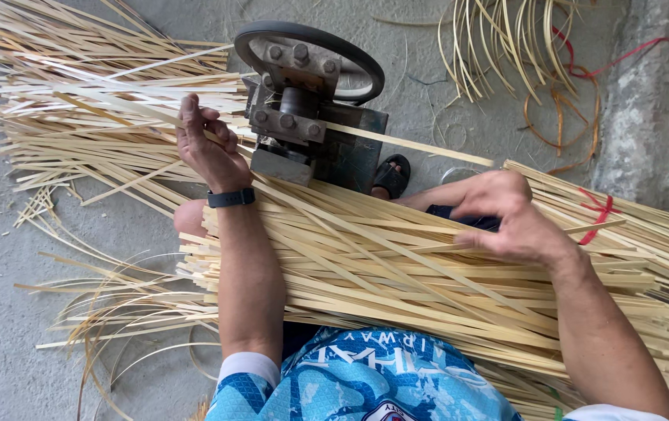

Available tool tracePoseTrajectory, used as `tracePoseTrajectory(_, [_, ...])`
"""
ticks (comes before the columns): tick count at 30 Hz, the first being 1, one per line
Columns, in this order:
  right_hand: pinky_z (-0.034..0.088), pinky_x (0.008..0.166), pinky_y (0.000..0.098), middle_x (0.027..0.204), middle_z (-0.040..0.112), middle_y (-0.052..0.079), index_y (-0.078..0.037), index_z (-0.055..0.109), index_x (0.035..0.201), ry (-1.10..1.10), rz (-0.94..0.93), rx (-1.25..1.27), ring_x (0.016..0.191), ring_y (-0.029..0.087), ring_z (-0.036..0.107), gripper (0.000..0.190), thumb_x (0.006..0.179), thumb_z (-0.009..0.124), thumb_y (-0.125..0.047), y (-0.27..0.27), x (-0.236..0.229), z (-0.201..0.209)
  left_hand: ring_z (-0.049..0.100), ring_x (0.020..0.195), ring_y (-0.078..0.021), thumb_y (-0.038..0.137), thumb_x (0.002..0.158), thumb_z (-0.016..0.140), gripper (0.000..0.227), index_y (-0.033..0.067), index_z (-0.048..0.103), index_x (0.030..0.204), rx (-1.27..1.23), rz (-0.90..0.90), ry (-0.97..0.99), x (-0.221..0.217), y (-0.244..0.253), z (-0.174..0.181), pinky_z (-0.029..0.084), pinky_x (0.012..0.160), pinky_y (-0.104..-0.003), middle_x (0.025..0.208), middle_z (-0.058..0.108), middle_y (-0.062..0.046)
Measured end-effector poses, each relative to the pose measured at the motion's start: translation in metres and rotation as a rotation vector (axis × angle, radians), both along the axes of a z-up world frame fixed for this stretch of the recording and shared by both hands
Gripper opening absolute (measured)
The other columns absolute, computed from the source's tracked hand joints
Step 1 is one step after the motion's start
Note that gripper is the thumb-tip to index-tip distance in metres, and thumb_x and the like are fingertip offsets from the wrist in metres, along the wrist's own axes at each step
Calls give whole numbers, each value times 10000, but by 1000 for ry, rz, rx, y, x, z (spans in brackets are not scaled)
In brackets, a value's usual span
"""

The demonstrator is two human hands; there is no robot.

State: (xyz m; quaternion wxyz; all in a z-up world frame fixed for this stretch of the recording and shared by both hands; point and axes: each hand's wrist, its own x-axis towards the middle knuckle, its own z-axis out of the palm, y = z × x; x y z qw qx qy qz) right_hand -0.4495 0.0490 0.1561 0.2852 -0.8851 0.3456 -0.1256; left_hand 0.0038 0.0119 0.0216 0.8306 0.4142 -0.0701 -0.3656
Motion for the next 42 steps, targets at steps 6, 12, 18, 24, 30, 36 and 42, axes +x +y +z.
tracePoseTrajectory(6, [593,786,276,917,784,-18,-135,827,857,173,-171,454,859,124,727,102,773,828,-192,18,-17,-14,505,542,-79,227,1009,712,269,37,676,1196,-30,-17,-8,2,3,4,320,411,-223,806,641,-38])
tracePoseTrajectory(12, [563,654,325,852,770,23,-112,803,1004,398,-618,561,711,146,674,179,834,793,-164,-5,-101,12,513,563,-80,222,1016,724,250,36,678,1177,-53,-50,-22,7,9,14,327,425,-221,811,644,-30])
tracePoseTrajectory(18, [544,679,312,882,695,40,-138,822,1016,338,-706,144,740,129,644,215,826,872,-226,0,-211,-10,513,562,-79,255,1000,728,258,47,679,1145,-1,-22,14,7,10,14,337,429,-220,792,642,-24])
tracePoseTrajectory(24, [531,780,268,889,640,41,-136,821,1107,207,-840,-43,818,114,586,135,1005,867,-213,8,-259,-45,504,540,-76,256,987,739,255,52,675,1126,16,-23,24,6,8,17,325,411,-214,779,635,-20])
tracePoseTrajectory(30, [530,746,324,881,726,-2,-203,831,1029,461,-745,-257,743,122,641,156,928,908,-293,0,-163,-24,510,532,-68,264,962,761,253,61,689,1093,23,-27,19,4,4,18,324,395,-205,774,632,-20])
tracePoseTrajectory(36, [580,735,367,958,750,6,-262,806,1144,324,-585,-97,807,184,697,194,985,764,-364,-13,-42,-5,556,569,-40,272,883,825,321,51,738,1099,301,-154,-151,5,-11,21,373,401,-176,914,766,-42])
tracePoseTrajectory(42, [569,730,402,944,764,81,-169,817,1094,392,-590,-81,800,264,721,308,951,764,-437,-24,-17,7,544,577,-47,292,949,770,280,24,750,1029,254,-173,-189,-1,-24,10,366,423,-193,927,800,-86])
